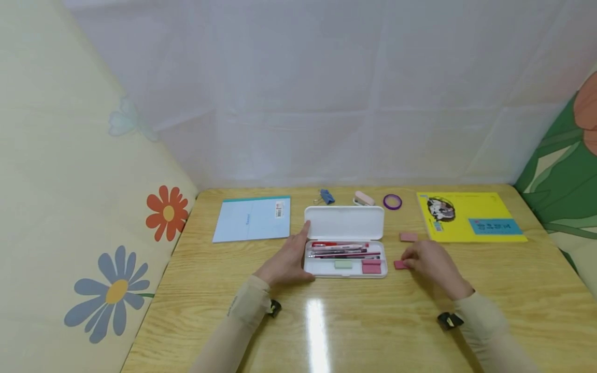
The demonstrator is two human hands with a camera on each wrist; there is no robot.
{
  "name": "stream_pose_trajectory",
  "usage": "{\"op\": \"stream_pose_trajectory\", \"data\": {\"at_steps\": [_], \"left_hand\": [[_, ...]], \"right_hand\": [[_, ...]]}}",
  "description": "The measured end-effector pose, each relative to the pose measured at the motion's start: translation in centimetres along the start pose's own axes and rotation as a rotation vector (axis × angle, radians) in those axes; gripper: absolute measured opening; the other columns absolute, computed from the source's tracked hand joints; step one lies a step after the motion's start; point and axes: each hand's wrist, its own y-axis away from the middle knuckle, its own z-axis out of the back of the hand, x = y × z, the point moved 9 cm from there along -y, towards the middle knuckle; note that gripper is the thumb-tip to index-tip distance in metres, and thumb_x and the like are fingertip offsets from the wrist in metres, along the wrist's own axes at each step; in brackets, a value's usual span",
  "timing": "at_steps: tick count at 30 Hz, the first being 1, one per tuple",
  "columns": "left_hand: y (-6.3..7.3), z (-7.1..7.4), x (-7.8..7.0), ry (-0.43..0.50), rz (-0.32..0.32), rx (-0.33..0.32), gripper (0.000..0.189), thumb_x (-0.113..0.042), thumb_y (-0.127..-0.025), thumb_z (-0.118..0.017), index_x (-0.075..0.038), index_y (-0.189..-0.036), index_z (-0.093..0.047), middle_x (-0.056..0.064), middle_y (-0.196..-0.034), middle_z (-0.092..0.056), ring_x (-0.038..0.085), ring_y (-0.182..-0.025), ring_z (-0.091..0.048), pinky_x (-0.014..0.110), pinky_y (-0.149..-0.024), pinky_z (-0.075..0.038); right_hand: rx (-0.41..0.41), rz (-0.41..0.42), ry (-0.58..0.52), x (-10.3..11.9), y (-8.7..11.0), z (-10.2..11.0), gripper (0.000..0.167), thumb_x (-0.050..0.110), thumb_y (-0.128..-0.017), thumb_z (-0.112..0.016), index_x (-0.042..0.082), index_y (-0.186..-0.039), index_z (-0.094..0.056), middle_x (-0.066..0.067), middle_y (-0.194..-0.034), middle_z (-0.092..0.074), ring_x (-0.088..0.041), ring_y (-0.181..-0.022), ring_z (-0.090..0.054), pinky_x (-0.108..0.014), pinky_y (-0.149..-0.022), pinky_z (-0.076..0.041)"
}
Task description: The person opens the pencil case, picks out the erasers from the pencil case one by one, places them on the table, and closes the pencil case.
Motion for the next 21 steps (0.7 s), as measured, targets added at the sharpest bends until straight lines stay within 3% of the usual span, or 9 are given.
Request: {"op": "stream_pose_trajectory", "data": {"at_steps": [4,7,14,21], "left_hand": [[0.0,-0.1,0.1,-0.001,0.003,0.001,0.143,-0.027,-0.067,-0.095,-0.012,-0.164,0.009,0.015,-0.168,-0.024,0.034,-0.148,-0.035,0.044,-0.124,-0.033],[0.1,-0.1,0.0,0.008,0.002,-0.001,0.143,-0.025,-0.066,-0.095,-0.013,-0.164,0.008,0.016,-0.168,-0.024,0.034,-0.147,-0.035,0.045,-0.123,-0.033],[0.1,0.1,0.0,0.016,0.002,-0.010,0.143,-0.024,-0.067,-0.095,-0.014,-0.164,0.009,0.016,-0.168,-0.024,0.034,-0.147,-0.036,0.045,-0.123,-0.034],[0.1,0.0,-0.1,0.016,0.005,0.002,0.142,-0.025,-0.068,-0.095,-0.014,-0.164,0.009,0.015,-0.168,-0.026,0.032,-0.147,-0.036,0.044,-0.123,-0.034]], "right_hand": [[0.000,-0.026,-0.017,0.1,0.1,0.1,0.006,0.014,-0.087,-0.079,0.008,-0.090,-0.079,-0.004,-0.088,-0.077,-0.020,-0.081,-0.067,-0.043,-0.077,-0.058],[-0.044,-0.022,-0.070,0.8,0.2,0.7,0.007,0.012,-0.088,-0.077,0.007,-0.094,-0.079,-0.005,-0.092,-0.076,-0.020,-0.084,-0.065,-0.041,-0.078,-0.057],[-0.197,0.169,-0.182,5.1,0.0,1.7,0.015,0.009,-0.082,-0.082,0.004,-0.096,-0.080,-0.004,-0.085,-0.073,-0.012,-0.068,-0.046,-0.024,-0.064,-0.038],[-0.185,0.270,-0.187,8.7,-0.7,-0.1,0.018,0.008,-0.080,-0.083,0.004,-0.098,-0.080,-0.009,-0.094,-0.078,-0.021,-0.083,-0.067,-0.033,-0.073,-0.055]]}}
